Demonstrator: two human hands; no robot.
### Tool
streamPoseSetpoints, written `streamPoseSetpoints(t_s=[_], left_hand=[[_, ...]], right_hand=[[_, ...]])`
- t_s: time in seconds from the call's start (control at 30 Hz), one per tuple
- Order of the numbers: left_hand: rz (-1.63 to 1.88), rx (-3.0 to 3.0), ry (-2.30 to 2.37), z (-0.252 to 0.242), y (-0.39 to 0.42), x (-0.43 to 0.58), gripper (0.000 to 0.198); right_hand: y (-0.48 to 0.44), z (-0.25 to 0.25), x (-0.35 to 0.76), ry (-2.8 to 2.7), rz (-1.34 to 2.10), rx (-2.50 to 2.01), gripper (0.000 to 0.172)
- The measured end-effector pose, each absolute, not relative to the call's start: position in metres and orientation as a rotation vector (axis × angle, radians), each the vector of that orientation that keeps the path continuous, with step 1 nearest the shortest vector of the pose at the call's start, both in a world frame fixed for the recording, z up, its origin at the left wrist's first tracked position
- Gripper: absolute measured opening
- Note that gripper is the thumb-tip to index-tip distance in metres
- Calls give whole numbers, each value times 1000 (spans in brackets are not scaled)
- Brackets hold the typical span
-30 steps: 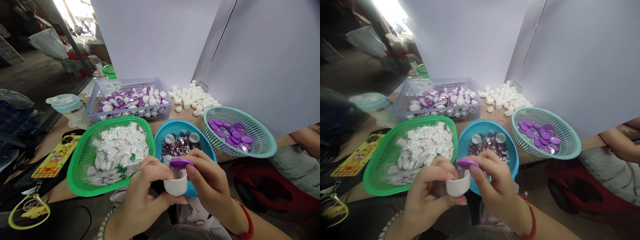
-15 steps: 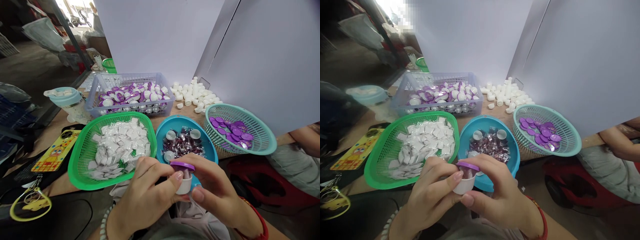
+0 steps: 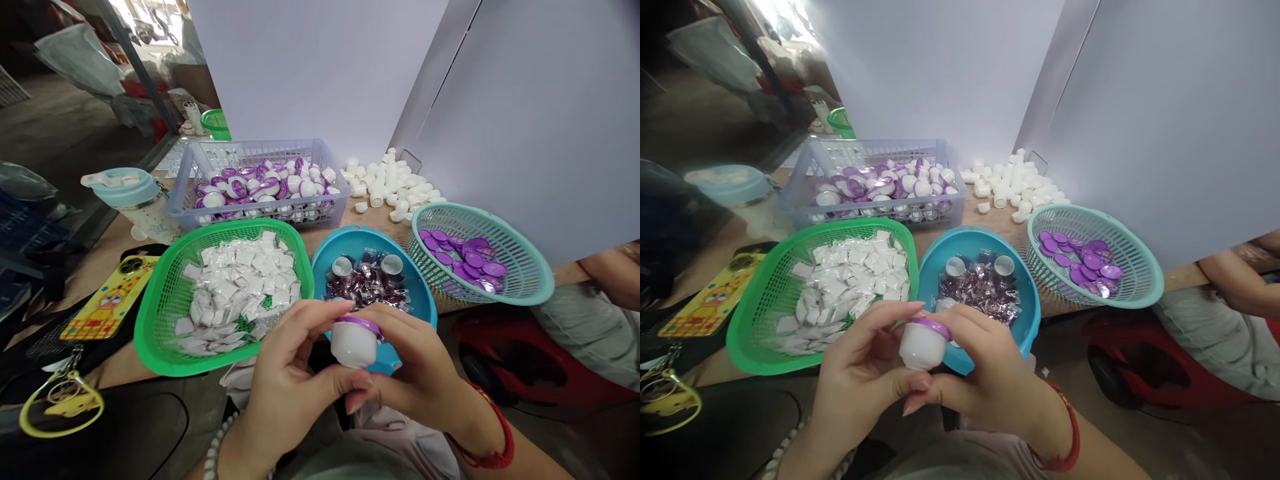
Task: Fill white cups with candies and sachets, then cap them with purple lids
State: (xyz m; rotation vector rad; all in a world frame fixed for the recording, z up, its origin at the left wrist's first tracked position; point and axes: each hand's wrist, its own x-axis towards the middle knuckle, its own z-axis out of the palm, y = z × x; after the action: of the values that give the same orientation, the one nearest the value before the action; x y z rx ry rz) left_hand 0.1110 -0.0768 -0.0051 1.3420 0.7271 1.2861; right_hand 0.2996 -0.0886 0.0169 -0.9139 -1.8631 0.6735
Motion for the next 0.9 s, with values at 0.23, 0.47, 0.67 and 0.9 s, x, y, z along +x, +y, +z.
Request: streamPoseSetpoints(t_s=[0.23,0.47,0.67,0.9], left_hand=[[1319,1107,816,2,-77,115,41],[1153,856,738,-3,-71,112,30],[1072,563,655,5,-72,118,36],[1172,558,649,4,-77,123,27]], right_hand=[[-95,-13,287,-1457,888,-923,34],[-102,-16,280,-1425,963,-921,36],[-109,-9,278,-1558,877,-968,42],[-113,-12,270,-1549,793,-1020,39]])
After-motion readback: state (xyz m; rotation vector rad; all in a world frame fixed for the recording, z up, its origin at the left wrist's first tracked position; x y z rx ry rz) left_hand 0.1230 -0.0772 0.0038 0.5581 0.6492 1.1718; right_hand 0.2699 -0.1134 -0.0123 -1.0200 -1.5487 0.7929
